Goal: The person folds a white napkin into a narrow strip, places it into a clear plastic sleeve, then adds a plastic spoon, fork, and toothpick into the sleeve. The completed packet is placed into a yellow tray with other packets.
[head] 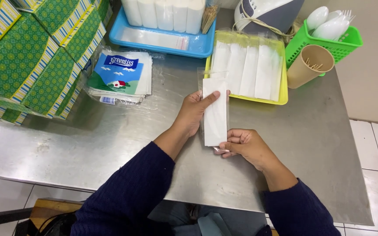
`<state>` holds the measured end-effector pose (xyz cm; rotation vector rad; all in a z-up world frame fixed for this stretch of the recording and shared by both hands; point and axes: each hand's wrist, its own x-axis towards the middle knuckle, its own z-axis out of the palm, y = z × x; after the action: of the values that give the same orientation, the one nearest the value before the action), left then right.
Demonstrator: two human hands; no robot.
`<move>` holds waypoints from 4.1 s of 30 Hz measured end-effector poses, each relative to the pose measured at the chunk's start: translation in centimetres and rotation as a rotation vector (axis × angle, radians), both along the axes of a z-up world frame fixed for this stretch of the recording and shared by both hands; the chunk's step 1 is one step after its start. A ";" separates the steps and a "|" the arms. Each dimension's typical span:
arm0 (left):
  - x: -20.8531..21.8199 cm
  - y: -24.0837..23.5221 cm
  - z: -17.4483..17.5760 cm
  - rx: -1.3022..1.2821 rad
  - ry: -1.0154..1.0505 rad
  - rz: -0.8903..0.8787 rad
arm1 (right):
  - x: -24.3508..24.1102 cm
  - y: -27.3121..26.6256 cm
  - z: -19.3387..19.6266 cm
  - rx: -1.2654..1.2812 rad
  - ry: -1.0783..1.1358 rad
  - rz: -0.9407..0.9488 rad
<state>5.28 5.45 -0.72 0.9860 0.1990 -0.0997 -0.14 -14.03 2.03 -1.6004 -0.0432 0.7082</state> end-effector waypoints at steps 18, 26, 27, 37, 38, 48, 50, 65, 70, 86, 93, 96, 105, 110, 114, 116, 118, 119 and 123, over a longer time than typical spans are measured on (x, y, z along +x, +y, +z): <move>-3.8 -2.5 6.5 0.104 0.082 -0.133 | 0.8 -1.9 -0.9 0.068 -0.027 0.055; -3.0 -3.4 3.7 0.099 0.163 -0.200 | 7.3 -6.8 1.5 -0.062 -0.294 -0.156; -2.9 -3.4 3.0 0.095 0.175 -0.219 | 9.3 -8.0 2.6 -0.096 -0.394 -0.201; -4.3 -4.7 1.4 0.008 0.128 -0.455 | 31.9 -16.2 10.2 -1.018 -1.255 -0.260; -4.3 -4.7 1.1 0.037 0.164 -0.507 | 33.5 -16.6 10.1 -1.075 -1.218 -0.180; -4.3 -3.8 2.4 0.125 0.182 -0.686 | 35.1 -14.9 14.9 -1.185 -1.010 0.198; -4.2 -3.9 2.3 0.116 0.171 -0.689 | 36.5 -15.5 14.0 -1.219 -1.006 0.212; -3.9 -3.9 0.6 0.087 0.092 -0.703 | 36.4 -18.6 20.0 -0.913 -0.850 -0.061; -4.3 -3.8 0.9 0.032 -0.020 -0.714 | 28.1 -19.1 18.8 -0.587 -0.838 -0.179; -5.0 -3.6 2.4 0.021 -0.058 -0.817 | 12.2 -8.4 13.3 0.103 -0.481 -0.411; -5.2 -3.7 2.9 0.016 -0.127 -0.774 | 12.3 -7.8 9.8 0.122 -0.457 -0.351; -5.1 -3.7 2.8 0.018 -0.128 -0.779 | 12.3 -7.5 8.4 0.145 -0.432 -0.326; -4.7 -3.7 2.8 0.033 -0.121 -0.744 | 10.2 -6.1 4.1 0.127 -0.306 -0.262; -4.5 -3.8 2.1 0.038 -0.109 -0.724 | 8.8 -5.7 2.8 0.083 -0.296 -0.259; -4.6 -3.8 2.4 0.051 -0.078 -0.693 | 7.6 -4.9 2.8 0.088 -0.261 -0.322; -4.4 -3.7 2.7 0.068 -0.066 -0.694 | 7.1 -4.7 2.8 0.075 -0.252 -0.325; -4.5 -3.7 2.9 0.084 -0.050 -0.696 | 6.6 -4.4 2.9 0.062 -0.239 -0.330; -4.5 -3.6 3.0 0.092 -0.037 -0.686 | 6.4 -4.3 3.2 0.075 -0.216 -0.301; -4.4 -3.6 3.2 0.116 -0.015 -0.689 | 8.9 -6.4 4.0 -0.007 -0.352 -0.203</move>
<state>0.88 1.89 2.45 1.1369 -0.1594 -0.7156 8.73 -20.42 6.01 -1.6925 -0.1331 0.2650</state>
